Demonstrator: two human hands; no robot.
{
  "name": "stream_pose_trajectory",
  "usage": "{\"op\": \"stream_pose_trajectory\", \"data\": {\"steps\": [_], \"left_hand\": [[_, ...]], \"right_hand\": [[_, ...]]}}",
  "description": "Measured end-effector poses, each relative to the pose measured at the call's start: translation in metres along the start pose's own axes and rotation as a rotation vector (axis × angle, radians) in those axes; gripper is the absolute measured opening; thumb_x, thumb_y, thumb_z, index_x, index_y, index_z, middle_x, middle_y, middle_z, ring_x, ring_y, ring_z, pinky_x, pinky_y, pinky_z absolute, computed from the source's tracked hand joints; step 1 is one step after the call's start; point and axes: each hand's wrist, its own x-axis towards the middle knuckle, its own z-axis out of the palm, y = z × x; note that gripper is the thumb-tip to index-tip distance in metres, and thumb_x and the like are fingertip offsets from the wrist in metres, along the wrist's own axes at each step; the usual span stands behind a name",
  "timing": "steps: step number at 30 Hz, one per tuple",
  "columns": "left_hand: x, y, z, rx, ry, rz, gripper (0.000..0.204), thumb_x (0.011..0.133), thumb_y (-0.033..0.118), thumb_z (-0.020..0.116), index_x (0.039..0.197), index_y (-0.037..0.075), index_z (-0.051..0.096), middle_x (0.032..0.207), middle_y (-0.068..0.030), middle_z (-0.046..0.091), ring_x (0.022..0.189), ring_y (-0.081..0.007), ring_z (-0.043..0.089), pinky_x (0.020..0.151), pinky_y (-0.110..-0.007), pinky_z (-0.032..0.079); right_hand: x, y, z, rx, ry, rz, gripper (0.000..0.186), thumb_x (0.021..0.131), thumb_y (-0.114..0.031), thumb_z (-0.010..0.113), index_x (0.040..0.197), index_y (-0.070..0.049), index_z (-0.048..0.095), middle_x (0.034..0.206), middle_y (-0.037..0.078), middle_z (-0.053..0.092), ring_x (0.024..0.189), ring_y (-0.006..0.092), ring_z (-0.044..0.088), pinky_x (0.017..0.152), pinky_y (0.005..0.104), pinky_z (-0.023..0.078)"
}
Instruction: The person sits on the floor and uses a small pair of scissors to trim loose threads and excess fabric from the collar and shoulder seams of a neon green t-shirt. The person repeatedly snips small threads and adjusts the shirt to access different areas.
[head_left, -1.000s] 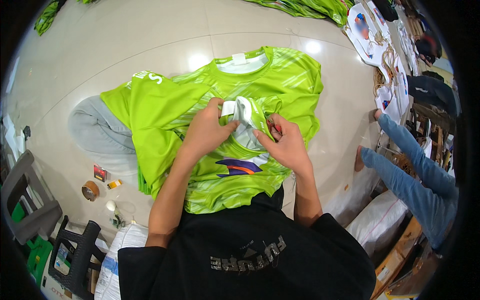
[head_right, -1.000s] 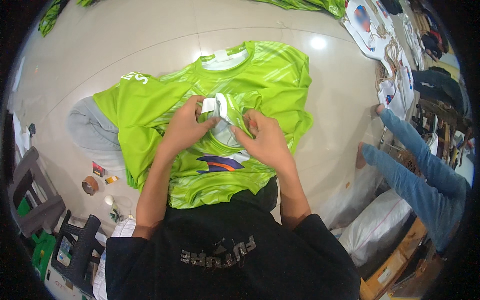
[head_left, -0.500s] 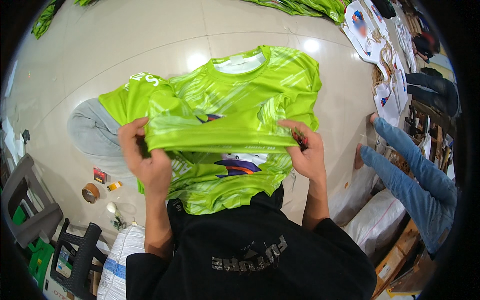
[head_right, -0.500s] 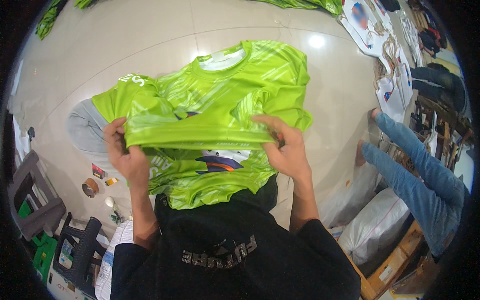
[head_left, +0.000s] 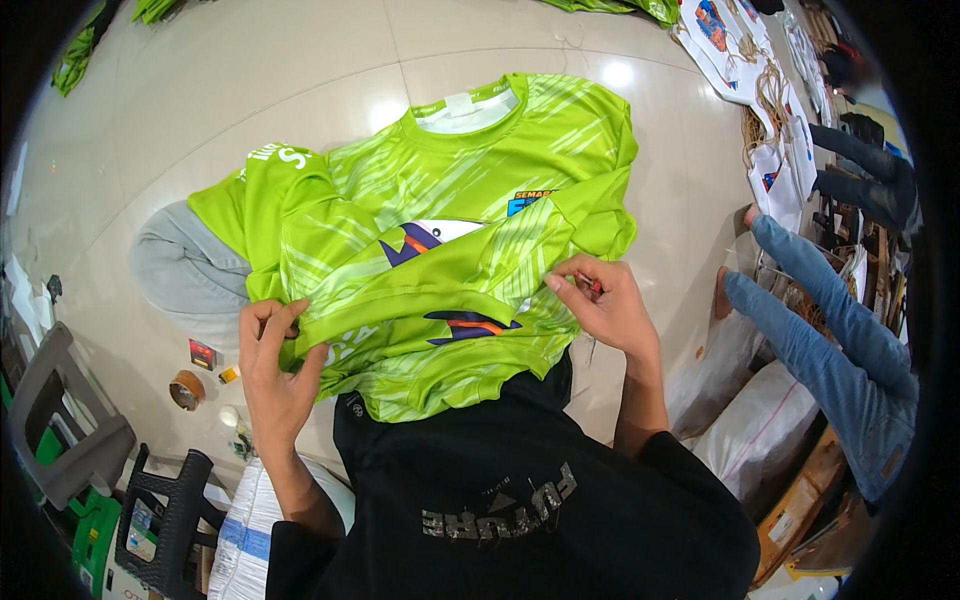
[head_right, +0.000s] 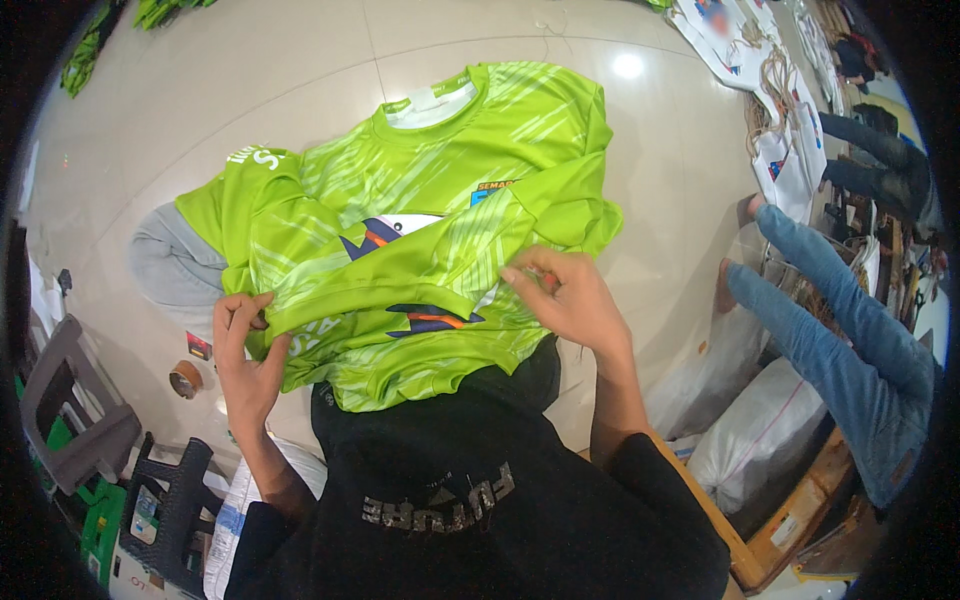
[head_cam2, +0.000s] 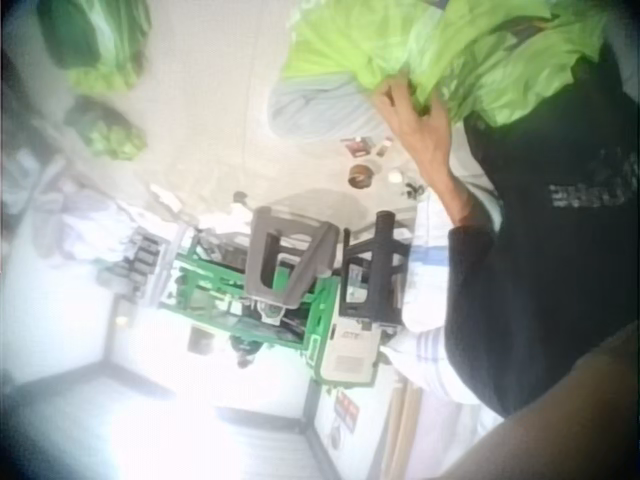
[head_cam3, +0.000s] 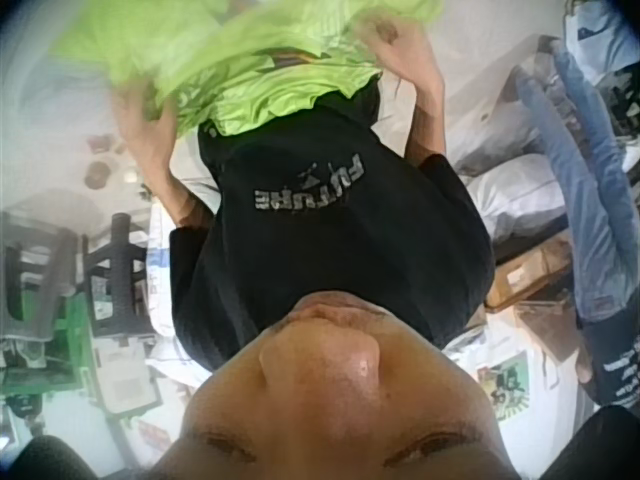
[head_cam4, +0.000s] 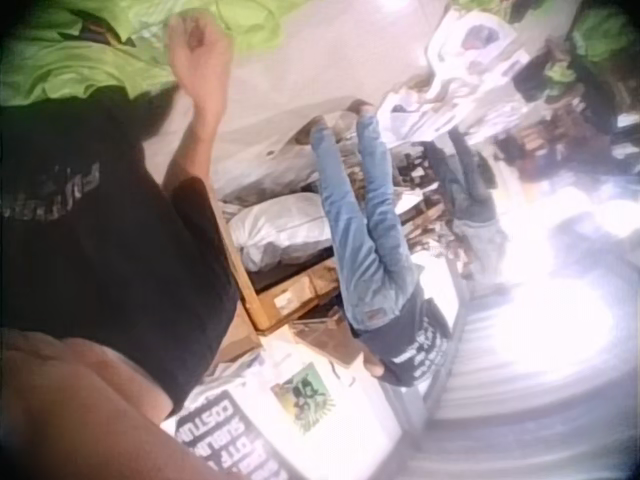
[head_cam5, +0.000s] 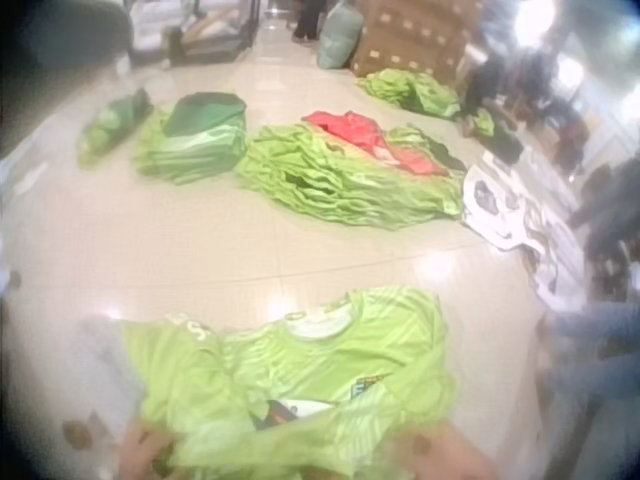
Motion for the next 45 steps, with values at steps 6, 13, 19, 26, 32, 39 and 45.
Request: {"op": "stream_pose_trajectory", "data": {"steps": [6, 13, 19, 26, 32, 39, 45], "left_hand": [[0.002, 0.011, 0.001, 0.03, 0.045, 0.064, 0.041, 0.072, 0.0, 0.085, 0.108, 0.001, 0.066, 0.1, -0.0104, 0.053, 0.081, -0.0227, 0.055, 0.072, -0.033, 0.047], [-0.002, 0.023, 0.025, 0.084, -0.062, 0.106, 0.019, 0.078, 0.007, 0.084, 0.089, 0.004, 0.069, 0.073, -0.0069, 0.058, 0.061, -0.0227, 0.055, 0.057, -0.033, 0.044], [-0.002, 0.027, 0.044, 0.267, -0.102, 0.198, 0.021, 0.082, 0.021, 0.082, 0.091, 0.005, 0.072, 0.076, -0.0083, 0.065, 0.069, -0.0275, 0.065, 0.06, -0.038, 0.05], [-0.002, 0.024, 0.067, 0.352, -0.07, 0.14, 0.019, 0.088, 0.025, 0.075, 0.086, 0.007, 0.069, 0.075, -0.0069, 0.063, 0.068, -0.0271, 0.067, 0.057, -0.039, 0.051], [0.001, 0.022, 0.084, 0.388, -0.094, 0.064, 0.02, 0.091, 0.022, 0.071, 0.079, 0.008, 0.065, 0.075, -0.0087, 0.064, 0.067, -0.0284, 0.068, 0.055, -0.042, 0.05], [0.002, 0.031, 0.038, -0.156, -0.161, -0.126, 0.011, 0.088, 0.01, 0.076, 0.092, 0.0, 0.074, 0.059, -0.0036, 0.051, 0.051, -0.014, 0.043, 0.052, -0.031, 0.034], [-0.005, 0.025, -0.006, -0.347, 0.022, -0.243, 0.009, 0.091, 0.008, 0.076, 0.092, -0.001, 0.073, 0.063, 0.0026, 0.049, 0.054, -0.0044, 0.035, 0.051, -0.022, 0.026]], "right_hand": [[0.018, -0.02, 0.014, -0.066, 0.22, -0.103, 0.019, 0.09, -0.018, 0.076, 0.1, -0.003, 0.07, 0.065, 0.012, 0.058, 0.052, 0.0223, 0.049, 0.052, 0.0335, 0.04], [0.04, -0.024, 0.025, -0.297, 0.328, -0.132, 0.026, 0.09, -0.022, 0.076, 0.09, 0.001, 0.066, 0.061, 0.014, 0.055, 0.052, 0.0259, 0.046, 0.053, 0.0352, 0.04], [0.046, -0.017, 0.029, -0.167, 0.235, -0.068, 0.024, 0.09, -0.02, 0.075, 0.085, 0.002, 0.067, 0.062, 0.008, 0.056, 0.051, 0.0188, 0.046, 0.052, 0.0319, 0.039], [0.042, -0.028, -0.002, 0.431, 0.3, -0.032, 0.027, 0.094, -0.017, 0.071, 0.114, 0.001, 0.073, 0.063, -0.009, 0.047, 0.059, 0.003, 0.038, 0.054, 0.0243, 0.031], [0.045, -0.041, 0.002, 0.512, 0.291, -0.064, 0.032, 0.096, -0.014, 0.07, 0.125, 0.0, 0.069, 0.063, -0.012, 0.04, 0.058, 0.001, 0.033, 0.055, 0.0222, 0.025], [0.041, -0.045, 0.017, 0.351, 0.144, -0.035, 0.02, 0.094, -0.014, 0.071, 0.112, -0.005, 0.069, 0.068, -0.01, 0.04, 0.059, 0.002, 0.032, 0.054, 0.0234, 0.026], [0.037, -0.053, 0.03, 0.149, 0.014, -0.171, 0.023, 0.093, -0.019, 0.073, 0.108, -0.003, 0.064, 0.066, 0.0, 0.043, 0.058, 0.0087, 0.036, 0.054, 0.0285, 0.031]]}}
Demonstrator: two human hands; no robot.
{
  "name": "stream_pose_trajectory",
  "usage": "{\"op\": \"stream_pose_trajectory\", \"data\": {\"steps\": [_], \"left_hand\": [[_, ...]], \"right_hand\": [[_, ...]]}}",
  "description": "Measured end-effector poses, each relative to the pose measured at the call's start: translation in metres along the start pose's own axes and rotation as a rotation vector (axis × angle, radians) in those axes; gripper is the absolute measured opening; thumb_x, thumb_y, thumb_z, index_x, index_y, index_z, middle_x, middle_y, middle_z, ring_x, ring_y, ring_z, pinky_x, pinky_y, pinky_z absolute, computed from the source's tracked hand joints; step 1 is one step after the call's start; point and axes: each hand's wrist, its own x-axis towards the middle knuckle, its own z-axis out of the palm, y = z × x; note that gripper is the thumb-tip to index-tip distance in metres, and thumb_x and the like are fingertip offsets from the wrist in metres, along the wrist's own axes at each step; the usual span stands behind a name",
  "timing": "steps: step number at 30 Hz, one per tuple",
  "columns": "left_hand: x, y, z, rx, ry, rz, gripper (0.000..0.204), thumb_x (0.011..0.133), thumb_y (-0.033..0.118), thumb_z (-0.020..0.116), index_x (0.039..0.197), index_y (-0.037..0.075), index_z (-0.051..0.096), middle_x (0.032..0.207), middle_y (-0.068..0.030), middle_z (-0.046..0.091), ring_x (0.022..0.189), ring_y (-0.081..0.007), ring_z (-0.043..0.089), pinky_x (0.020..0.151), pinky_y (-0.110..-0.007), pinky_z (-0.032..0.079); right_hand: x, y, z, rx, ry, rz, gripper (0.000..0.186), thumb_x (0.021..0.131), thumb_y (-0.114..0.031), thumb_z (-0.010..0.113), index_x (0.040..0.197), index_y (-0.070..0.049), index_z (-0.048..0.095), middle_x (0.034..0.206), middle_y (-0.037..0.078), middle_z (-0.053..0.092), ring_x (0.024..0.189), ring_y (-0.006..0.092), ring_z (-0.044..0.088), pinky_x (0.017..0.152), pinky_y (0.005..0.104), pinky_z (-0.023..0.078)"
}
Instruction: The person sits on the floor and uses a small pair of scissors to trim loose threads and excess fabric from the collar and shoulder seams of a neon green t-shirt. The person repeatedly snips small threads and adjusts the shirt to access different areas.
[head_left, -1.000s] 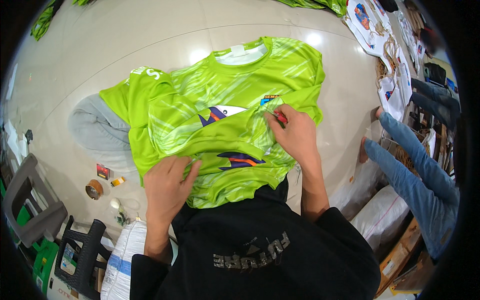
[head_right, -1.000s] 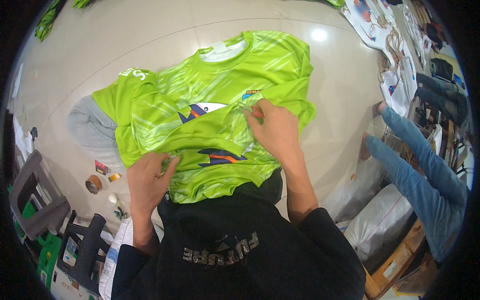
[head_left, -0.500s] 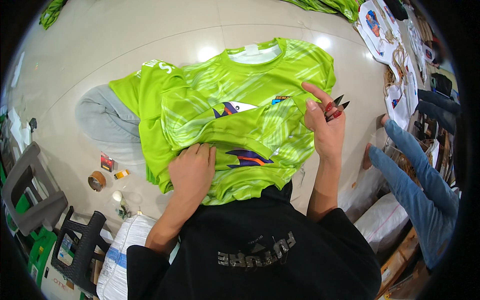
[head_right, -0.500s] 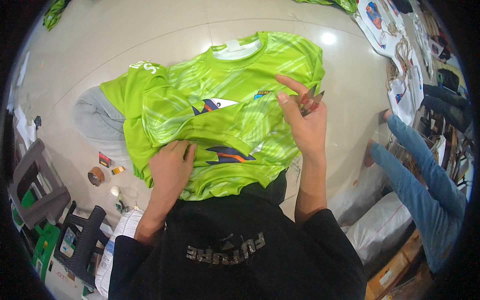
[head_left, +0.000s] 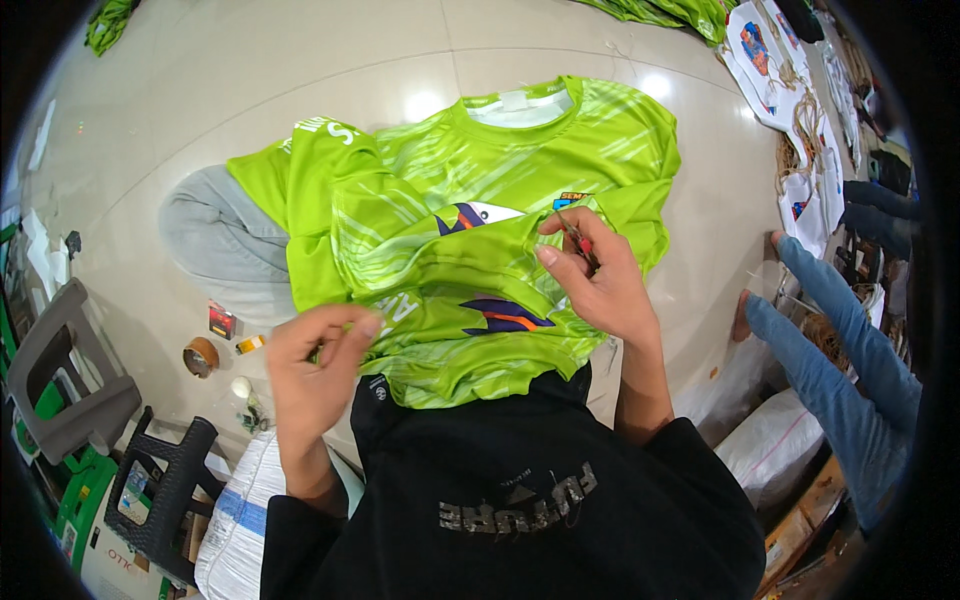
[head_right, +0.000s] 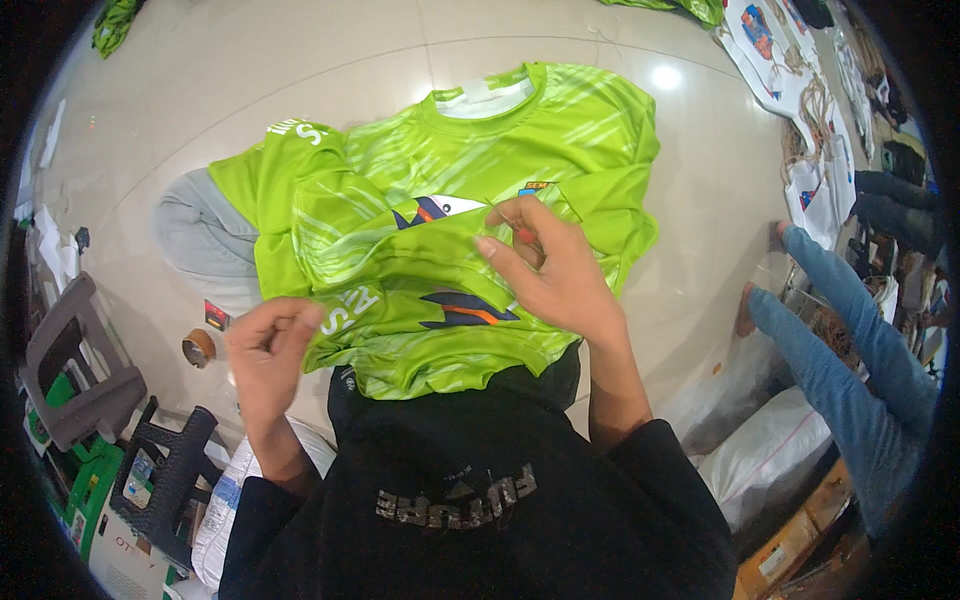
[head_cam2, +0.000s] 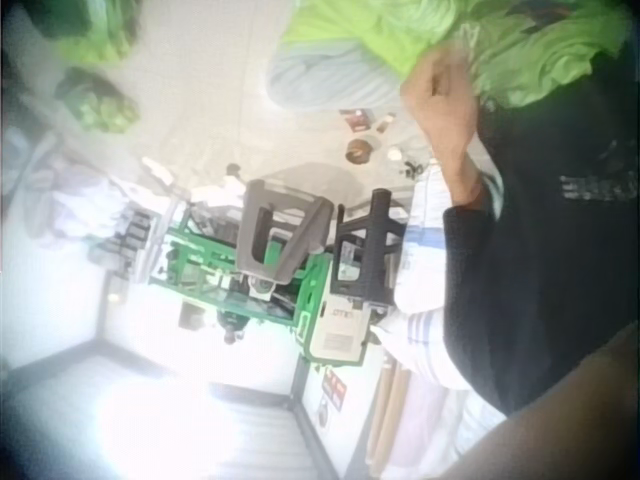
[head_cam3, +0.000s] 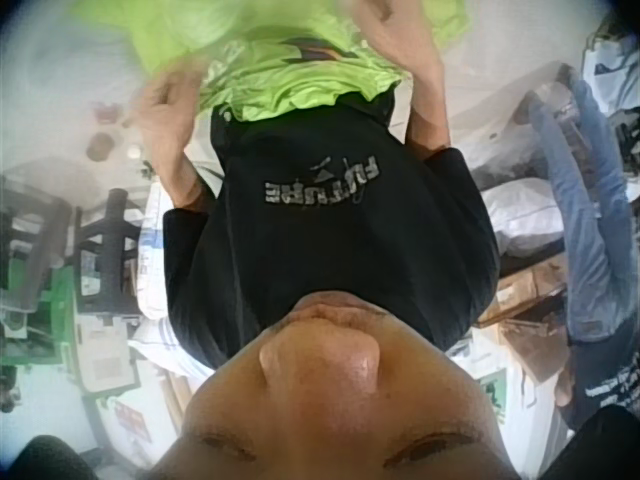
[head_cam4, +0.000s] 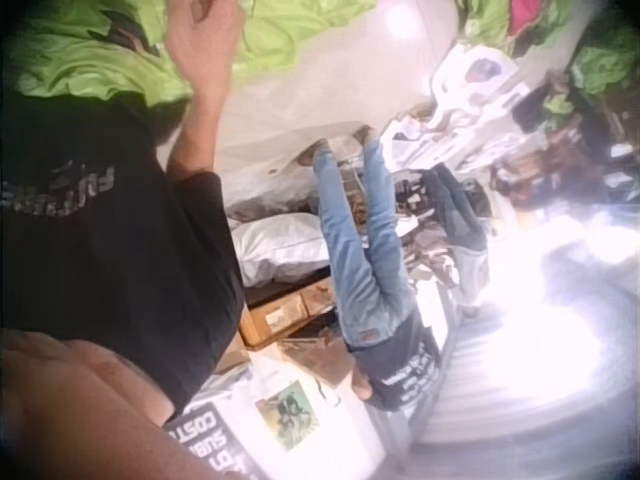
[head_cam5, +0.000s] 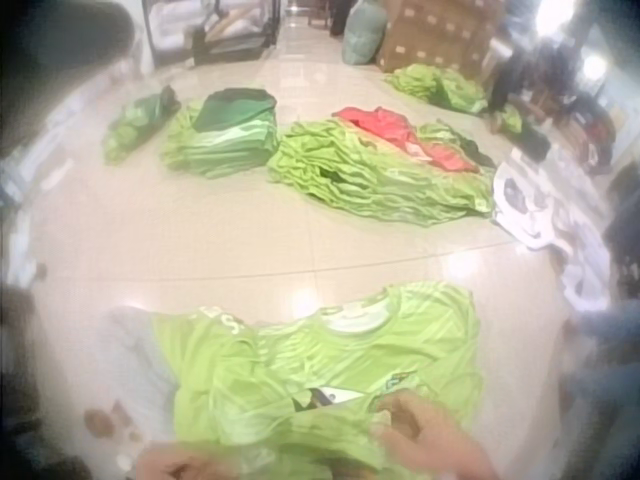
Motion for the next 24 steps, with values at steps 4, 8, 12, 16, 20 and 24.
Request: {"op": "stream_pose_trajectory", "data": {"steps": [4, 8, 12, 16, 20, 24], "left_hand": [[0.015, -0.006, -0.037, 0.022, 0.618, -0.094, 0.017, 0.097, 0.011, 0.07, 0.107, -0.003, 0.071, 0.076, 0.0009, 0.061, 0.066, -0.0059, 0.05, 0.061, -0.021, 0.037], [0.04, -0.022, -0.058, 0.61, 1.004, 0.393, 0.029, 0.099, 0.011, 0.067, 0.124, -0.002, 0.065, 0.104, -0.006, 0.069, 0.093, -0.013, 0.061, 0.082, -0.027, 0.047], [0.036, -0.021, -0.042, 0.297, 0.64, 0.237, 0.032, 0.099, 0.013, 0.067, 0.128, 0.0, 0.064, 0.113, -0.009, 0.071, 0.099, -0.0171, 0.065, 0.086, -0.033, 0.05], [0.042, -0.009, 0.0, 0.385, 0.279, 0.036, 0.027, 0.095, 0.022, 0.072, 0.109, 0.0, 0.066, 0.09, -0.0105, 0.069, 0.078, -0.0204, 0.064, 0.069, -0.036, 0.049], [0.062, -0.012, 0.024, 0.694, 0.129, 0.11, 0.036, 0.093, 0.031, 0.073, 0.092, -0.002, 0.06, 0.07, -0.0158, 0.054, 0.063, -0.0315, 0.052, 0.06, -0.039, 0.042], [0.067, -0.015, 0.01, 0.728, -0.056, 0.04, 0.033, 0.095, 0.029, 0.071, 0.095, -0.002, 0.06, 0.075, -0.0148, 0.061, 0.065, -0.0327, 0.06, 0.061, -0.041, 0.046]], "right_hand": [[0.004, -0.003, 0.003, -0.074, 0.022, 0.015, 0.026, 0.093, -0.023, 0.073, 0.109, -0.003, 0.065, 0.067, 0.007, 0.052, 0.057, 0.0151, 0.043, 0.054, 0.0322, 0.035], [0.007, 0.0, -0.001, -0.242, -0.026, 0.07, 0.028, 0.093, -0.024, 0.073, 0.112, -0.005, 0.066, 0.073, 0.017, 0.064, 0.059, 0.0259, 0.059, 0.057, 0.0354, 0.045], [0.01, 0.003, -0.001, -0.317, 0.022, 0.021, 0.031, 0.092, -0.027, 0.074, 0.115, -0.008, 0.067, 0.083, 0.022, 0.071, 0.075, 0.0352, 0.071, 0.067, 0.0389, 0.053], [0.012, 0.003, -0.016, -0.469, 0.01, 0.096, 0.033, 0.092, -0.031, 0.073, 0.116, -0.009, 0.068, 0.087, 0.023, 0.072, 0.082, 0.0382, 0.072, 0.071, 0.041, 0.055], [0.008, 0.014, -0.033, -0.554, -0.079, 0.127, 0.032, 0.091, -0.031, 0.073, 0.112, -0.007, 0.069, 0.086, 0.022, 0.071, 0.081, 0.0387, 0.071, 0.07, 0.0423, 0.054], [0.005, 0.033, -0.038, -0.471, -0.107, 0.069, 0.023, 0.091, -0.024, 0.073, 0.101, -0.004, 0.068, 0.076, 0.016, 0.063, 0.069, 0.0319, 0.062, 0.064, 0.0387, 0.048]]}}
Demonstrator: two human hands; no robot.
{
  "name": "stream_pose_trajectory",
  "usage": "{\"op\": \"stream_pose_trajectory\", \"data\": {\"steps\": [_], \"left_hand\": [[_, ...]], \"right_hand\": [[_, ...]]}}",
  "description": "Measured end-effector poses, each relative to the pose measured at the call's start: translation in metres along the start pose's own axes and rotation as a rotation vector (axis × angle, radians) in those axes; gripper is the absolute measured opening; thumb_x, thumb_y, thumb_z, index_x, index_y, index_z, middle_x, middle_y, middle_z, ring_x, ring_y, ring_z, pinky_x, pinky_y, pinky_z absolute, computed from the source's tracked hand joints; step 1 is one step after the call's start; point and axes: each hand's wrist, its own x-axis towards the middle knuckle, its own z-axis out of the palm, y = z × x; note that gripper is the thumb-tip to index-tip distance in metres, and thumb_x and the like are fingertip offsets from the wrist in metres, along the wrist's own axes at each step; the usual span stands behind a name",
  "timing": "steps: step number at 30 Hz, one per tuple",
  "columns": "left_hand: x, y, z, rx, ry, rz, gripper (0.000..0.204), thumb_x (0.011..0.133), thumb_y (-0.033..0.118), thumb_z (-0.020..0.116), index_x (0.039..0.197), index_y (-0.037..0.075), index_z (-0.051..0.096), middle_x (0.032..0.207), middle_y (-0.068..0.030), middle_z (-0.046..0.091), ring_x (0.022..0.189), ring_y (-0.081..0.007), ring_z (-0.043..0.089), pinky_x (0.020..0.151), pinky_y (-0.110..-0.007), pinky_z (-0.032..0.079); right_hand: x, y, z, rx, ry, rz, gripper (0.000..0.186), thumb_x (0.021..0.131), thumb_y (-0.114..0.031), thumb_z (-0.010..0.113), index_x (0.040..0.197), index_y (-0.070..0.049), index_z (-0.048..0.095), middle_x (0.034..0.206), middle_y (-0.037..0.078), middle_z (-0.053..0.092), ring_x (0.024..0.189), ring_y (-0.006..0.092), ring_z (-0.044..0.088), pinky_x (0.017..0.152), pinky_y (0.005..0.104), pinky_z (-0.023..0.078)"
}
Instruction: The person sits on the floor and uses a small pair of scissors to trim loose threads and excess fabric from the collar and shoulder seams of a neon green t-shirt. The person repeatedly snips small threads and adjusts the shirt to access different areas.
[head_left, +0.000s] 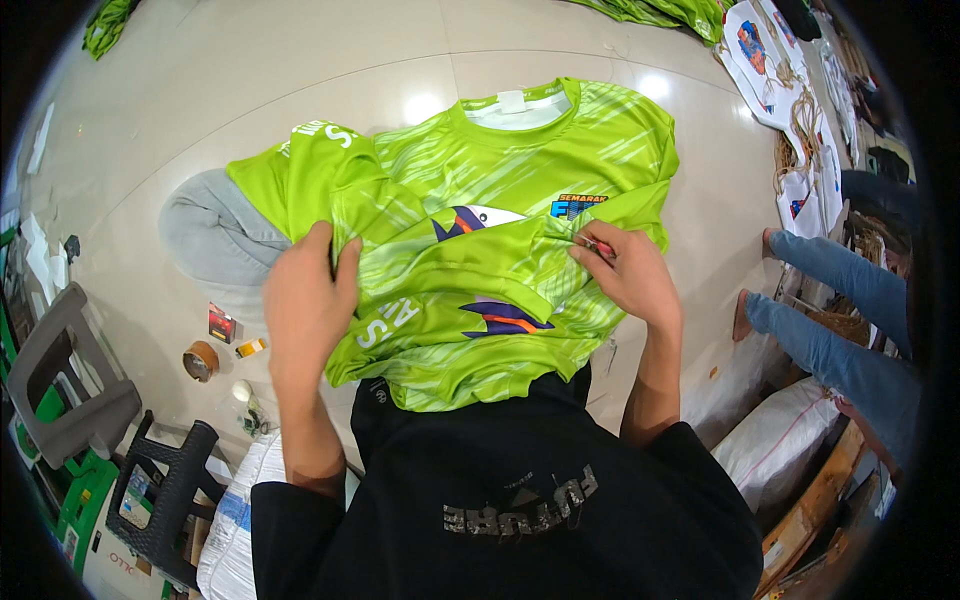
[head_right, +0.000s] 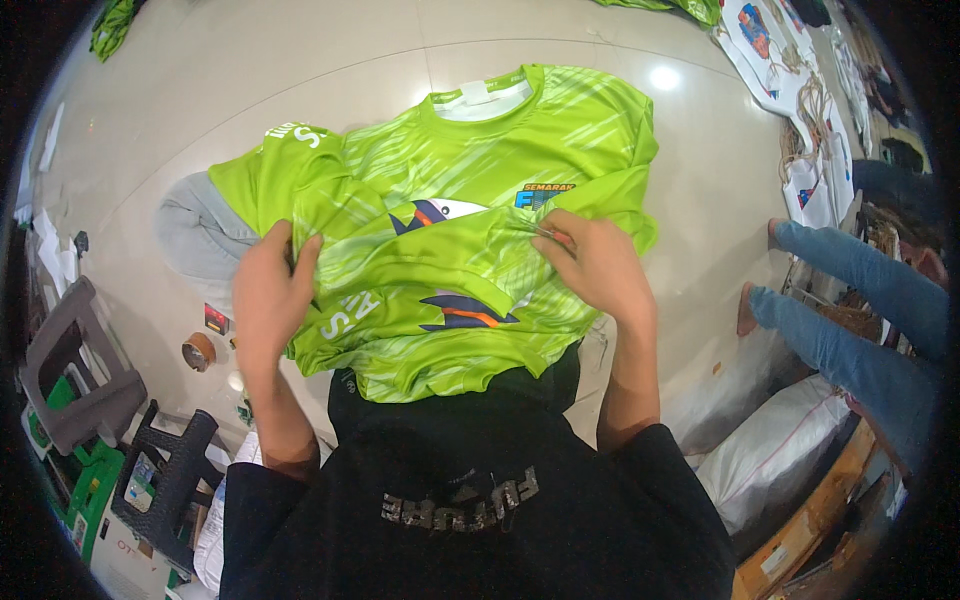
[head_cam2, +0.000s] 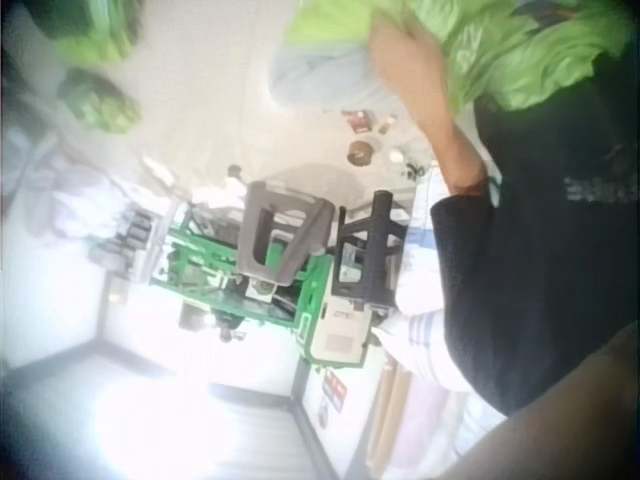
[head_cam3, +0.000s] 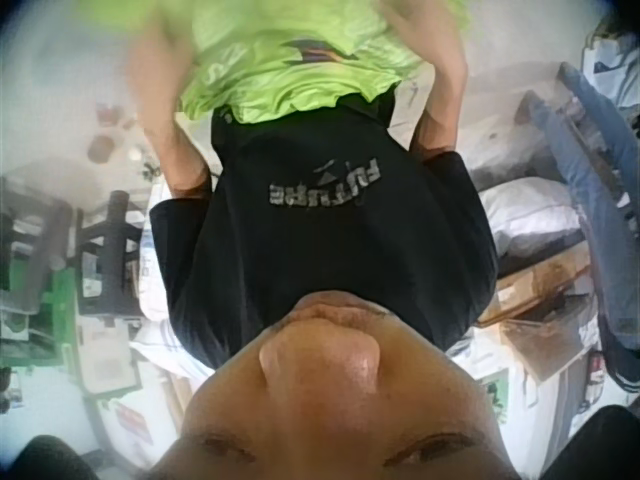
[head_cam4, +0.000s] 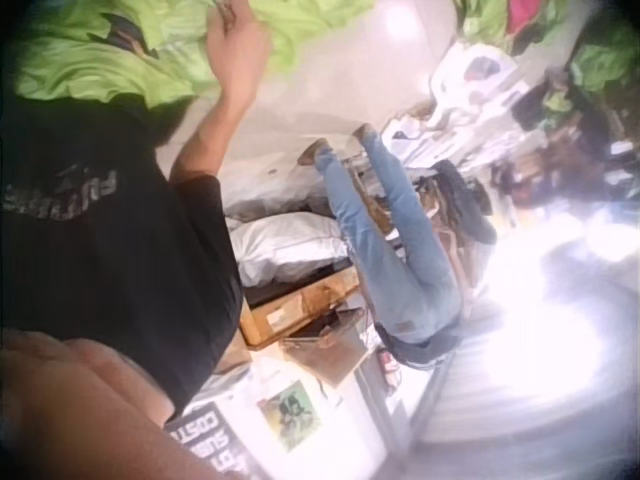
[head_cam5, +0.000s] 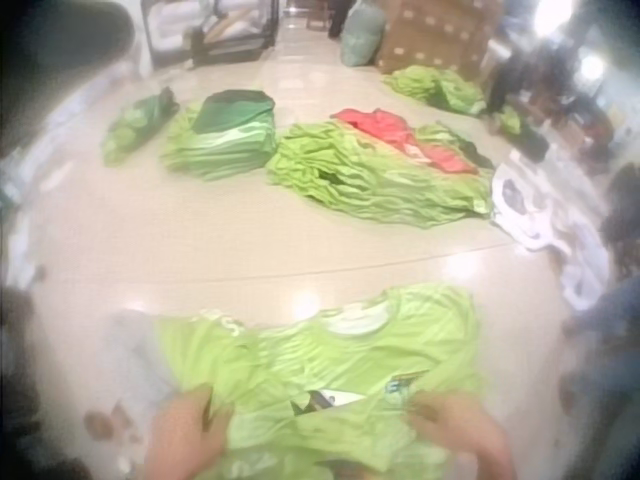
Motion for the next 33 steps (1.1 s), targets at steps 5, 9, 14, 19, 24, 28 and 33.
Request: {"op": "stream_pose_trajectory", "data": {"steps": [5, 9, 14, 19, 24, 28, 33], "left_hand": [[-0.057, -0.007, -0.06, -0.632, -0.041, -0.152, 0.025, 0.097, 0.014, 0.067, 0.111, -0.006, 0.063, 0.082, -0.0084, 0.071, 0.072, -0.0105, 0.065, 0.059, -0.032, 0.047], [-0.118, -0.019, -0.071, -0.581, -0.359, -0.32, 0.027, 0.091, 0.016, 0.074, 0.107, -0.004, 0.066, 0.078, -0.0143, 0.071, 0.065, -0.0214, 0.068, 0.059, -0.036, 0.049], [-0.122, -0.034, -0.04, 0.036, -0.533, -0.316, 0.032, 0.084, 0.023, 0.079, 0.099, -0.002, 0.066, 0.073, -0.0237, 0.067, 0.067, -0.0411, 0.066, 0.061, -0.043, 0.05], [-0.08, -0.008, -0.045, -0.356, 0.449, -0.128, 0.029, 0.088, -0.001, 0.067, 0.117, 0.0, 0.066, 0.106, -0.015, 0.07, 0.096, -0.0313, 0.068, 0.088, -0.039, 0.052], [-0.059, 0.021, -0.023, 0.084, -0.067, 0.476, 0.037, 0.086, 0.01, 0.072, 0.122, 0.003, 0.067, 0.141, -0.018, 0.056, 0.128, -0.0346, 0.055, 0.107, -0.048, 0.043], [-0.076, 0.021, -0.037, 0.167, -0.311, 0.356, 0.027, 0.087, 0.018, 0.076, 0.107, 0.002, 0.069, 0.121, -0.0194, 0.066, 0.114, -0.0361, 0.062, 0.1, -0.048, 0.046], [-0.055, 0.043, -0.022, -0.156, -0.033, 0.201, 0.02, 0.09, 0.019, 0.074, 0.092, 0.0, 0.066, 0.091, -0.0171, 0.069, 0.087, -0.034, 0.068, 0.086, -0.045, 0.049]], "right_hand": [[-0.034, 0.015, -0.031, 0.221, -0.15, 0.013, 0.017, 0.094, -0.019, 0.069, 0.094, -0.002, 0.065, 0.074, 0.015, 0.065, 0.067, 0.0271, 0.065, 0.065, 0.035, 0.049], [-0.059, 0.026, -0.038, 0.311, -0.442, -0.036, 0.018, 0.096, -0.019, 0.066, 0.092, -0.001, 0.065, 0.073, 0.016, 0.063, 0.064, 0.026, 0.063, 0.061, 0.0361, 0.046], [-0.042, 0.028, -0.016, 0.042, -0.474, -0.07, 0.026, 0.095, -0.024, 0.069, 0.088, 0.0, 0.066, 0.067, 0.013, 0.059, 0.057, 0.0257, 0.055, 0.056, 0.036, 0.042], [0.017, -0.003, -0.025, 0.127, -0.017, -0.073, 0.037, 0.097, -0.032, 0.066, 0.079, 0.001, 0.063, 0.061, 0.018, 0.051, 0.053, 0.0278, 0.047, 0.053, 0.0393, 0.037], [0.115, -0.016, -0.025, -0.06, 0.451, -0.029, 0.04, 0.095, -0.039, 0.066, 0.089, 0.0, 0.066, 0.067, 0.019, 0.061, 0.061, 0.0351, 0.059, 0.059, 0.043, 0.045], [0.143, -0.009, -0.022, -0.213, 0.569, 0.033, 0.047, 0.09, -0.049, 0.069, 0.095, -0.002, 0.066, 0.073, 0.017, 0.069, 0.075, 0.039, 0.068, 0.067, 0.0476, 0.052], [0.152, -0.013, -0.012, -0.375, 0.441, 0.094, 0.046, 0.088, -0.05, 0.067, 0.086, -0.004, 0.064, 0.076, 0.019, 0.069, 0.076, 0.0405, 0.067, 0.068, 0.0489, 0.051]]}}
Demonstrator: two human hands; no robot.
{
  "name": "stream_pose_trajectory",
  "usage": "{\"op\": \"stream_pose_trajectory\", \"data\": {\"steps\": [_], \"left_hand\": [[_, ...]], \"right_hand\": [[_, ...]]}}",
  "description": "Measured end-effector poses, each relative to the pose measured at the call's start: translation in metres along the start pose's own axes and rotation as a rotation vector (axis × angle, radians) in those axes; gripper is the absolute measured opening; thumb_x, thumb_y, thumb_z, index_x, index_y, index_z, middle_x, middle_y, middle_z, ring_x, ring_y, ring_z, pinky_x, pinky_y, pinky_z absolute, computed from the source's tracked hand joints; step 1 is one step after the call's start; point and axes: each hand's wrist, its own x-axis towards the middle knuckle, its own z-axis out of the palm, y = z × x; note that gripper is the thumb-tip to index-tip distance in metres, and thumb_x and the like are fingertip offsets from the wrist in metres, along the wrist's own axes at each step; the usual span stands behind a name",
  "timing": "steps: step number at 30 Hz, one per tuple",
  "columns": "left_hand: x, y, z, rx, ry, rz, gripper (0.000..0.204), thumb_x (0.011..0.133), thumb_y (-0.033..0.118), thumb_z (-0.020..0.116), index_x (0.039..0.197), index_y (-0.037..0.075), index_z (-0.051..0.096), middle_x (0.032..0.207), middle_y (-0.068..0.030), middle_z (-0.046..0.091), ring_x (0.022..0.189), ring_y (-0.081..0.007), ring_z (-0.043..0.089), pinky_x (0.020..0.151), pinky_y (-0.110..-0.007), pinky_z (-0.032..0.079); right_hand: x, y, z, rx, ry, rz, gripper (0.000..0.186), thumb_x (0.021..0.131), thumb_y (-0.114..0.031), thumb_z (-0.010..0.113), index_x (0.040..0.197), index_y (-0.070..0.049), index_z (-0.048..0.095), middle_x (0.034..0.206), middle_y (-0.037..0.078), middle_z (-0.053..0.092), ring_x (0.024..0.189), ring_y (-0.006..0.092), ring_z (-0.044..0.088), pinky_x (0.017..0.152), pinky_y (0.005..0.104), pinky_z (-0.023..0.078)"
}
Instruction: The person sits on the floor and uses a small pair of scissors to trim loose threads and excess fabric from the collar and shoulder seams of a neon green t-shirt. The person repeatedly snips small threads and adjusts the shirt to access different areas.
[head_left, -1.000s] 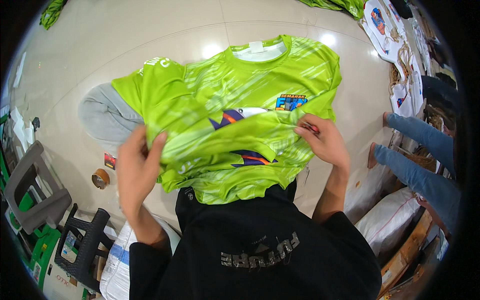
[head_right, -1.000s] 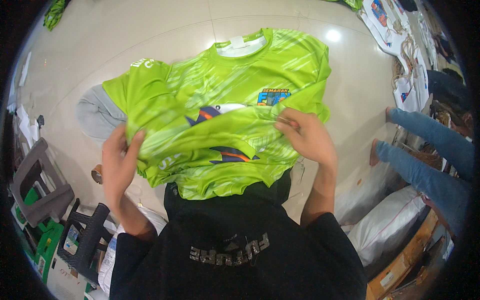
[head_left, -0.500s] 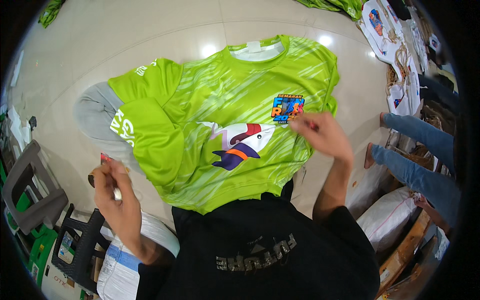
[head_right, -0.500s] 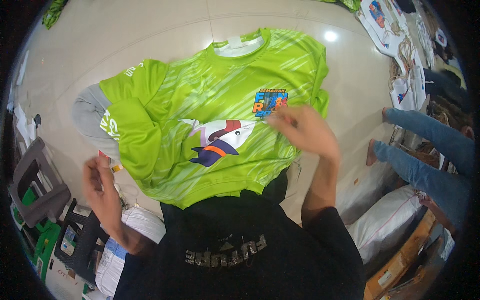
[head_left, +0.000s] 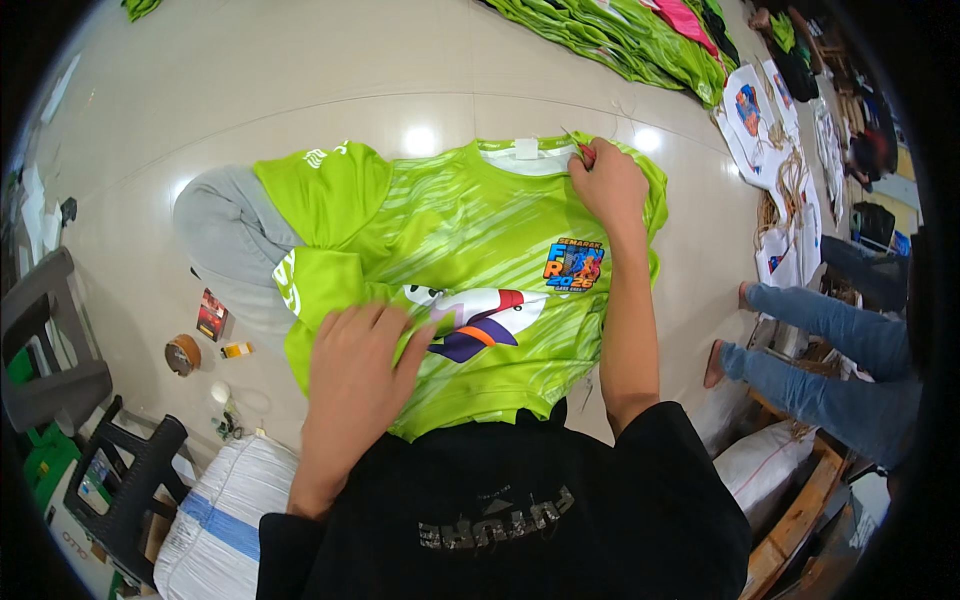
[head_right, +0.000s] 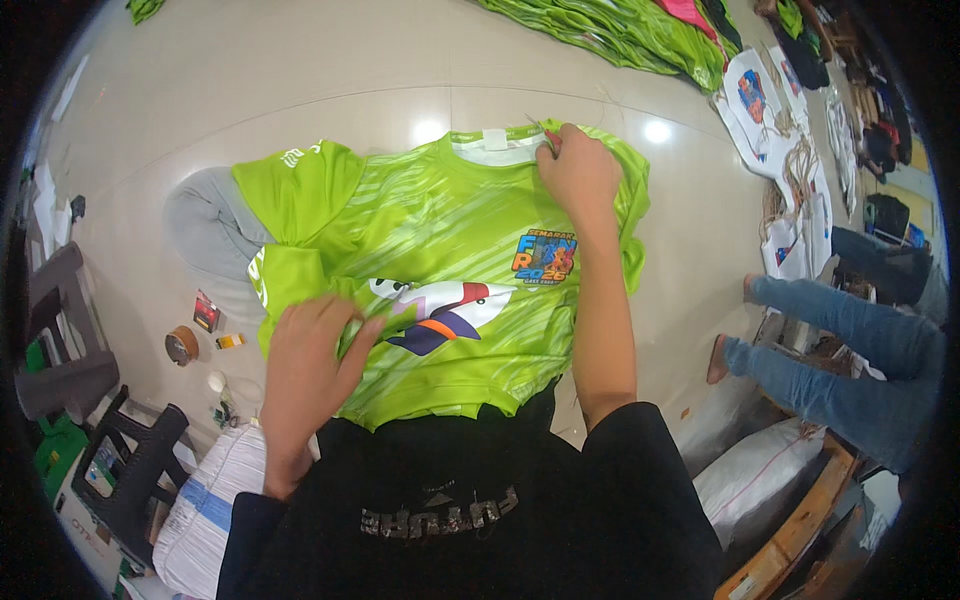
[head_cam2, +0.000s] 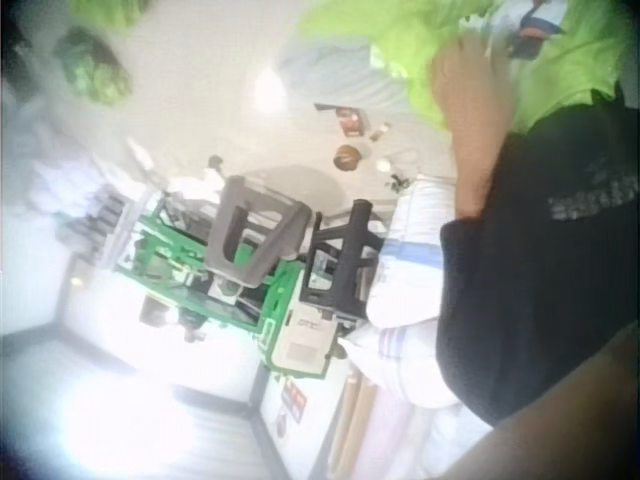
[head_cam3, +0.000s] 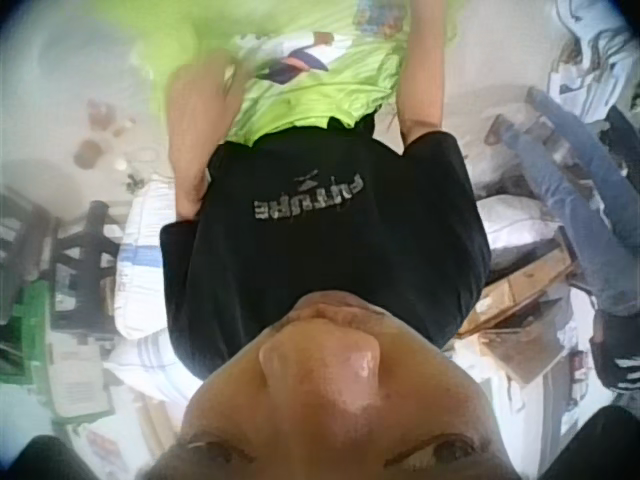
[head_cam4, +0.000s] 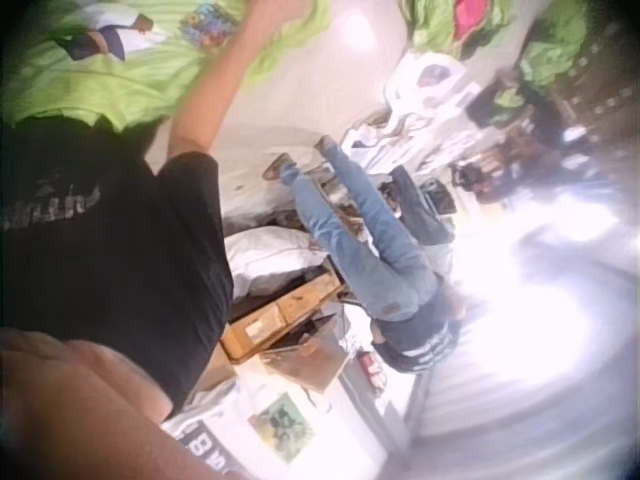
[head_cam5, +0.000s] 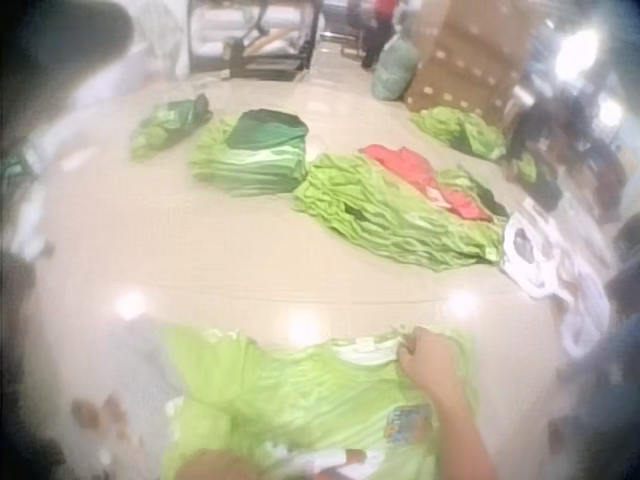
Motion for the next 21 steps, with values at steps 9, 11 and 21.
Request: {"op": "stream_pose_trajectory", "data": {"steps": [9, 11, 21], "left_hand": [[0.138, 0.027, 0.122, -1.549, -0.198, -0.165, 0.028, 0.102, 0.021, 0.064, 0.114, -0.004, 0.064, 0.109, -0.0096, 0.07, 0.098, -0.0188, 0.069, 0.091, -0.033, 0.053], [0.138, 0.023, 0.139, -1.682, -0.351, -0.189, 0.028, 0.101, 0.023, 0.065, 0.114, -0.002, 0.065, 0.109, -0.0091, 0.07, 0.098, -0.0174, 0.068, 0.092, -0.032, 0.053], [0.13, 0.012, 0.165, -1.699, -0.432, -0.245, 0.022, 0.099, 0.018, 0.07, 0.109, -0.002, 0.068, 0.104, -0.0062, 0.072, 0.091, -0.0108, 0.067, 0.086, -0.029, 0.055]], "right_hand": [[-0.107, 0.006, 0.004, 0.672, 0.216, 0.055, 0.021, 0.09, -0.013, 0.071, 0.079, -0.002, 0.057, 0.062, 0.004, 0.052, 0.057, 0.0102, 0.041, 0.053, 0.03, 0.034], [-0.143, 0.002, 0.011, 0.735, 0.169, 0.124, 0.018, 0.091, -0.008, 0.071, 0.08, -0.003, 0.057, 0.063, -0.001, 0.052, 0.058, 0.0046, 0.039, 0.051, 0.0255, 0.031], [-0.172, 0.001, 0.004, 0.669, 0.018, 0.08, 0.014, 0.095, -0.011, 0.068, 0.102, -0.002, 0.061, 0.074, 0.009, 0.058, 0.06, 0.0156, 0.05, 0.057, 0.0311, 0.042]]}}
